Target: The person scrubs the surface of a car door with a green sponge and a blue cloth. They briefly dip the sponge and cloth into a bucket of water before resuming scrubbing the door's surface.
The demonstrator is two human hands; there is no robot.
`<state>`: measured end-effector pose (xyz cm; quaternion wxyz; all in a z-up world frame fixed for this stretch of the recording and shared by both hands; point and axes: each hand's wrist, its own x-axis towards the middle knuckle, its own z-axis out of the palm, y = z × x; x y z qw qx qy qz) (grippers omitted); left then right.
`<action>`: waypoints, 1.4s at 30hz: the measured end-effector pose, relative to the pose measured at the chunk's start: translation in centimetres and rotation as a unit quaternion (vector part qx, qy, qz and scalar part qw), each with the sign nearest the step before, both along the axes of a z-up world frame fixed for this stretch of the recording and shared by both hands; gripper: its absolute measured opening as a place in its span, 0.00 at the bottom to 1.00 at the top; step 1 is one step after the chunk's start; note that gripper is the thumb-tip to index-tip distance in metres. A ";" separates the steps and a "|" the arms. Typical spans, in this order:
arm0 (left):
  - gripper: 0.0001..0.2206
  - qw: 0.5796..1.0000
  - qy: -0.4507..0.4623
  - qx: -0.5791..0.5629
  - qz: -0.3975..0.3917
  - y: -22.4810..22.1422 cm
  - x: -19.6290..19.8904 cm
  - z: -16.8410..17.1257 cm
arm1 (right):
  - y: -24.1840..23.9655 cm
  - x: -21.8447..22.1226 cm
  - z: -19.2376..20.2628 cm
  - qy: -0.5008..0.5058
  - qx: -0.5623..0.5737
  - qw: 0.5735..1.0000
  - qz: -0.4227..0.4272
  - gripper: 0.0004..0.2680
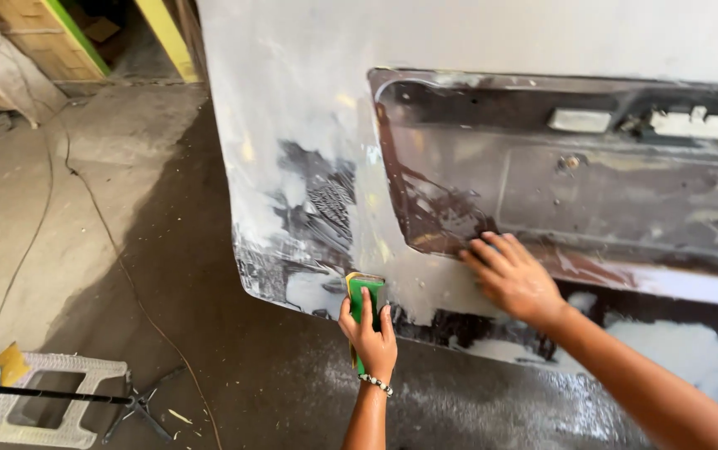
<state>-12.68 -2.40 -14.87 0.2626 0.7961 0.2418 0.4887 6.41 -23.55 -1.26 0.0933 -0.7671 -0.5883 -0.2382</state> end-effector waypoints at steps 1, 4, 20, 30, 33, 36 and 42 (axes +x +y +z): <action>0.26 1.000 0.006 0.000 -0.007 -0.5 -0.2 -0.3 | -2.3 0.3 -0.8 0.006 0.000 1.000 -0.007 0.24; 0.26 0.999 0.009 -0.015 -0.043 -2.9 0.0 -0.6 | -9.9 1.3 -2.5 0.017 0.025 0.996 -0.087 0.25; 0.27 0.982 0.025 0.027 -0.185 -25.9 5.1 0.6 | -39.3 -1.0 -15.2 0.216 0.493 0.772 -0.338 0.12; 0.26 0.906 0.089 0.049 -0.411 -41.1 11.2 1.0 | -53.6 -0.2 -22.6 0.523 0.751 0.261 -0.306 0.15; 0.25 0.848 0.086 0.027 -0.522 -45.0 14.0 1.6 | -54.9 -0.6 -23.5 0.524 0.776 0.227 -0.269 0.16; 0.25 0.791 0.093 0.004 -0.605 -50.3 16.9 2.6 | -56.3 -2.0 -21.1 0.530 0.779 0.175 -0.284 0.17; 0.23 0.688 0.092 -0.044 -0.718 -63.2 22.1 2.3 | -65.4 -3.4 -21.1 0.447 0.826 0.198 -0.281 0.23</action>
